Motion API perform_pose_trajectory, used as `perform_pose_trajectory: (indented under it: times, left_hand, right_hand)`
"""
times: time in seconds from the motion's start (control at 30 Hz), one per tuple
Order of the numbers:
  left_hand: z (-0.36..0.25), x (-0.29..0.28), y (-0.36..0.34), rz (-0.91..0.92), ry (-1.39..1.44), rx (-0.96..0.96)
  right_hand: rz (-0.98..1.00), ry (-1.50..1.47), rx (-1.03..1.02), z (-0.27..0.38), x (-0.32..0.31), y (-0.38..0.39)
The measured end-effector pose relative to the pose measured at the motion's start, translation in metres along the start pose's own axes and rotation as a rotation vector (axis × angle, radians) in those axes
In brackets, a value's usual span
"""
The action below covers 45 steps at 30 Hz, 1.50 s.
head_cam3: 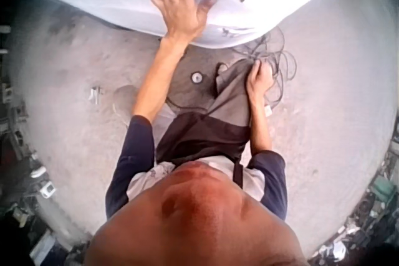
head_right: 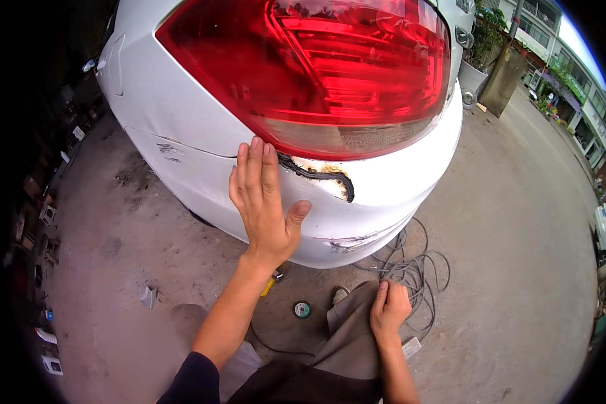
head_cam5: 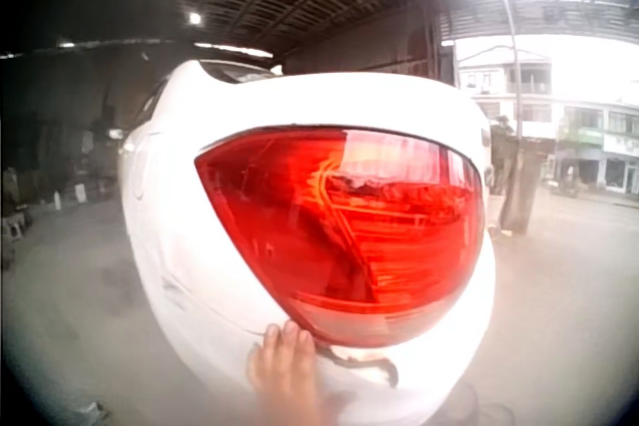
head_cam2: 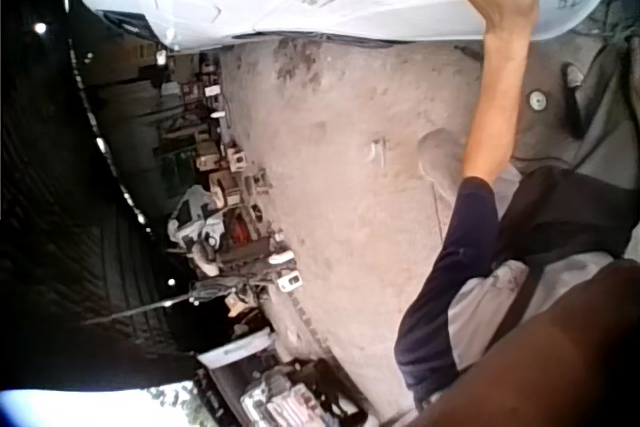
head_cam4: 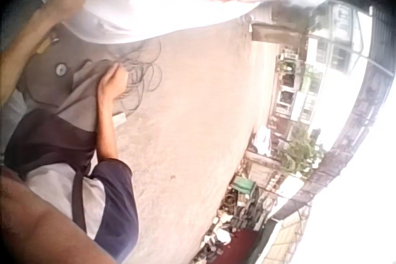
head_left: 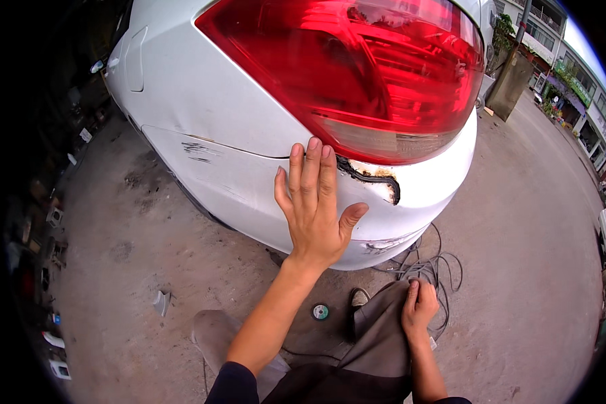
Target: The person uses a heat gun and a metal rod to push out a dent on the rear bumper of a white car. They repeatedly apply heat and pressure to the damaged area, then peel off a protective film to inspect the result.
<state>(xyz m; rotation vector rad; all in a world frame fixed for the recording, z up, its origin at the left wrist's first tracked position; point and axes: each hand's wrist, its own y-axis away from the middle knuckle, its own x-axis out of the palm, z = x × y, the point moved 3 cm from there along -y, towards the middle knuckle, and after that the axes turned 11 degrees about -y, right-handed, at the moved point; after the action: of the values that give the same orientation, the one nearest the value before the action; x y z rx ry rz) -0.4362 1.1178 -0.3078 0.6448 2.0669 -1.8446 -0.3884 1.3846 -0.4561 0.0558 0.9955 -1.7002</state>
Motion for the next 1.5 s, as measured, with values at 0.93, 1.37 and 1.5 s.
perform_pose_trajectory:
  times: [0.93, 1.37, 1.5]
  left_hand:
    - [0.005, -0.020, -0.018, -0.187, 0.084, -0.073]
    - [-0.003, -0.017, -0.035, -0.257, 0.285, -0.336]
    - [-0.002, -0.016, -0.032, -0.183, 0.317, -0.407]
  right_hand:
    - [-0.005, 0.006, 0.078, -0.015, -0.006, 0.000]
    - [-0.026, 0.026, 0.067, -0.014, -0.014, 0.005]
    - [-0.050, 0.010, 0.033, -0.013, -0.014, 0.002]
